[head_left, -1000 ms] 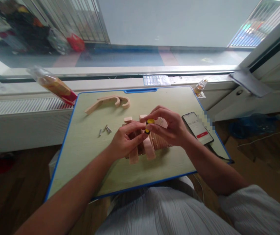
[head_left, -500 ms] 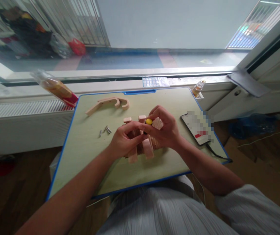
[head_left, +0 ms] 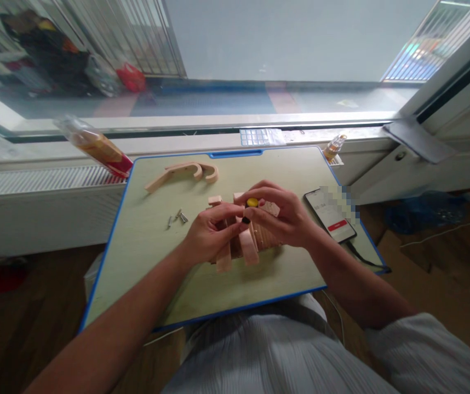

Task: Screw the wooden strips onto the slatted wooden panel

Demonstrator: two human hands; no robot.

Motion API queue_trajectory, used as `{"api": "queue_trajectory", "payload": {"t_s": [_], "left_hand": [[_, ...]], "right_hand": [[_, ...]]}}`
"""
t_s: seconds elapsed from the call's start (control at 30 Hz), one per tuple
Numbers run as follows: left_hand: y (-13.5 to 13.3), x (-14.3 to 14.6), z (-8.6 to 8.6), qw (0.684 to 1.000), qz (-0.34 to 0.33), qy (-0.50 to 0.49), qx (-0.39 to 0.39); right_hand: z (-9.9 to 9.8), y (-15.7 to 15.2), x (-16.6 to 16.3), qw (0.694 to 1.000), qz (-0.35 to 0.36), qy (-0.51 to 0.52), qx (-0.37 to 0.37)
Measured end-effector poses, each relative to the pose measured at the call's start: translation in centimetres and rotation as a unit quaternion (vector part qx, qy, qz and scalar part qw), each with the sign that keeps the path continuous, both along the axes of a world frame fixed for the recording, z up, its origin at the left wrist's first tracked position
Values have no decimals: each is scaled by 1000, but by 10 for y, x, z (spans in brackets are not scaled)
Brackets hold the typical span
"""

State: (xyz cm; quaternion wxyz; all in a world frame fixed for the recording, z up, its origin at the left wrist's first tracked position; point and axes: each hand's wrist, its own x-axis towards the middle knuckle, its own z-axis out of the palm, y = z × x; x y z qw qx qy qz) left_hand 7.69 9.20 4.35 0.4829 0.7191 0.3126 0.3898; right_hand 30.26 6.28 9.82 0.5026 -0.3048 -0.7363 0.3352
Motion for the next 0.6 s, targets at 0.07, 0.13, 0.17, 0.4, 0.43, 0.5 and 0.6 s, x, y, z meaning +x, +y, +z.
{"api": "queue_trajectory", "payload": {"t_s": [0.07, 0.13, 0.17, 0.4, 0.43, 0.5, 0.6], "left_hand": [[0, 0, 1, 1000, 1, 7, 8], [-1, 1, 3, 1000, 2, 14, 19], [-1, 0, 4, 1000, 1, 17, 24], [-2, 0, 7, 998, 4, 44, 45], [-2, 0, 6, 998, 6, 48, 42], [-2, 1, 6, 998, 10, 54, 36], [-2, 2, 6, 998, 9, 57, 33]], "right_hand": [[-2, 1, 1, 1000, -18, -2, 12], [-7, 1, -2, 998, -58, -5, 26], [-10, 2, -4, 997, -76, -5, 33], [-21, 1, -14, 991, -125, 17, 55], [-21, 1, -15, 990, -124, 21, 58], [-21, 1, -16, 990, -126, 26, 62], [-20, 0, -18, 988, -144, 20, 54]]}}
